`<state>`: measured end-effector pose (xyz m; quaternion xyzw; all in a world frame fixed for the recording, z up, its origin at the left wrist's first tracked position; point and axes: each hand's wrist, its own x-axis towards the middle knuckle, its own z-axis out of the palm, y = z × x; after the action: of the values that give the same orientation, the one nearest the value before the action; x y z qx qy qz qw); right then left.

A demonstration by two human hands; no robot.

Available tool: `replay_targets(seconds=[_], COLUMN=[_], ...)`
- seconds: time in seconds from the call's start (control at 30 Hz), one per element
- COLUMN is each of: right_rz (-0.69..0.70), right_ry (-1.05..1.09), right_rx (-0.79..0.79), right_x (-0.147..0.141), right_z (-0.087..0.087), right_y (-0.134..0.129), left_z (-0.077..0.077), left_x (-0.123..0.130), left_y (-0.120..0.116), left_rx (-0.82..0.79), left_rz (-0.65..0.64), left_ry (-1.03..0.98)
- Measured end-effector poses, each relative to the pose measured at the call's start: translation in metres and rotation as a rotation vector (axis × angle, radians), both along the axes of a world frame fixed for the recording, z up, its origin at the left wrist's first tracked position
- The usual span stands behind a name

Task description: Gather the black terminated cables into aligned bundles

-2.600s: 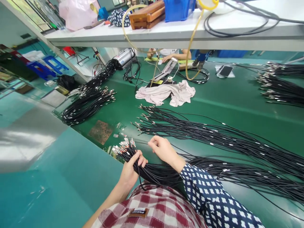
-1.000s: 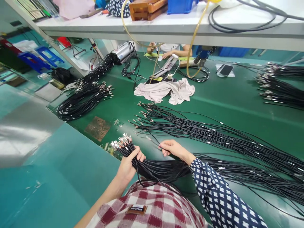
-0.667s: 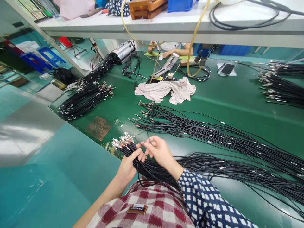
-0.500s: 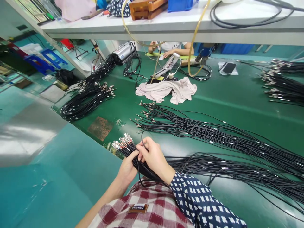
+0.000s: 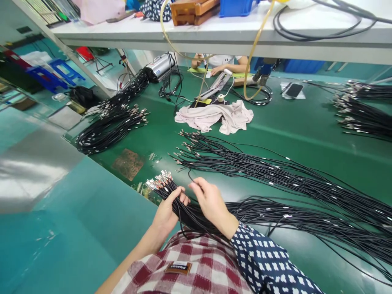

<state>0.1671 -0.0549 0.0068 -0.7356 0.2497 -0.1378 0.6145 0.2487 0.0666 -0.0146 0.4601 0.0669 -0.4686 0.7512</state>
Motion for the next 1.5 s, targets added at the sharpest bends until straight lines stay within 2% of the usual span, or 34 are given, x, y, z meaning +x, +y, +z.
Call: replay_targets(seconds=[0.1, 0.17, 0.23, 0.33, 0.47, 0.57, 0.7, 0.8, 0.87, 0.9, 0.97, 1.0, 1.1, 1.17, 1.27, 1.37, 1.43, 1.5], right_rz=[-0.104, -0.062, 0.108, 0.392, 0.559, 0.617, 0.74, 0.857, 0.833, 0.733, 0.345, 0.267, 0.202, 0.203, 0.215, 0.244, 0.257, 0.256], right_ry=[-0.006, -0.009, 0.039, 0.225, 0.466, 0.549, 0.488, 0.377, 0.335, 0.337, 0.467, 0.494, 0.508, 0.497, 0.459, 0.387, 0.304, 0.227], right_rx=[-0.024, -0.096, -0.223, -0.376, -0.476, -0.508, -0.486, -0.318, -0.18, -0.188, -0.491, -0.55, -0.637, -0.657, -0.65, -0.578, -0.355, -0.029], right_x=[-0.019, -0.039, -0.062, -0.094, -0.12, -0.126, -0.12, -0.097, -0.068, -0.052, -0.017, -0.001, 0.032, 0.041, 0.036, 0.017, -0.002, -0.021], right_z=[0.011, 0.017, 0.018, 0.01, -0.005, -0.006, 0.007, 0.006, -0.008, -0.019, -0.047, -0.062, -0.098, -0.11, -0.107, -0.088, -0.072, -0.059], right_y=[-0.015, -0.02, -0.017, -0.006, 0.003, 0.001, -0.011, -0.032, -0.052, -0.063, -0.08, -0.085, -0.084, -0.076, -0.068, -0.068, -0.066, -0.059], left_z=[-0.002, -0.003, -0.003, -0.004, -0.006, -0.008, -0.009, -0.009, -0.009, -0.009, -0.009, -0.009, -0.009, -0.009, -0.009, -0.01, -0.009, -0.006], left_x=[0.004, 0.006, 0.009, 0.011, 0.011, 0.01, 0.009, 0.009, 0.008, 0.008, 0.007, 0.006, 0.004, 0.003, 0.002, 0.002, 0.002, 0.001], left_y=[0.002, 0.002, 0.003, 0.003, 0.003, 0.004, 0.004, 0.003, 0.001, 0.0, -0.001, -0.001, 0.001, 0.003, 0.004, 0.003, 0.002, 0.001], left_rx=[0.046, 0.022, -0.02, -0.019, 0.025, 0.026, -0.01, -0.06, -0.084, -0.086, -0.074, -0.071, -0.065, -0.05, -0.031, -0.018, -0.003, 0.006], left_rz=[0.03, 0.016, -0.02, -0.019, 0.05, 0.068, 0.032, 0.009, 0.01, 0.013, 0.024, 0.031, 0.048, 0.053, 0.046, 0.054, 0.063, 0.058], left_ry=[0.042, 0.103, 0.161, 0.213, 0.244, 0.253, 0.206, 0.187, 0.18, 0.174, 0.168, 0.166, 0.123, 0.084, 0.1, 0.13, 0.119, 0.092])
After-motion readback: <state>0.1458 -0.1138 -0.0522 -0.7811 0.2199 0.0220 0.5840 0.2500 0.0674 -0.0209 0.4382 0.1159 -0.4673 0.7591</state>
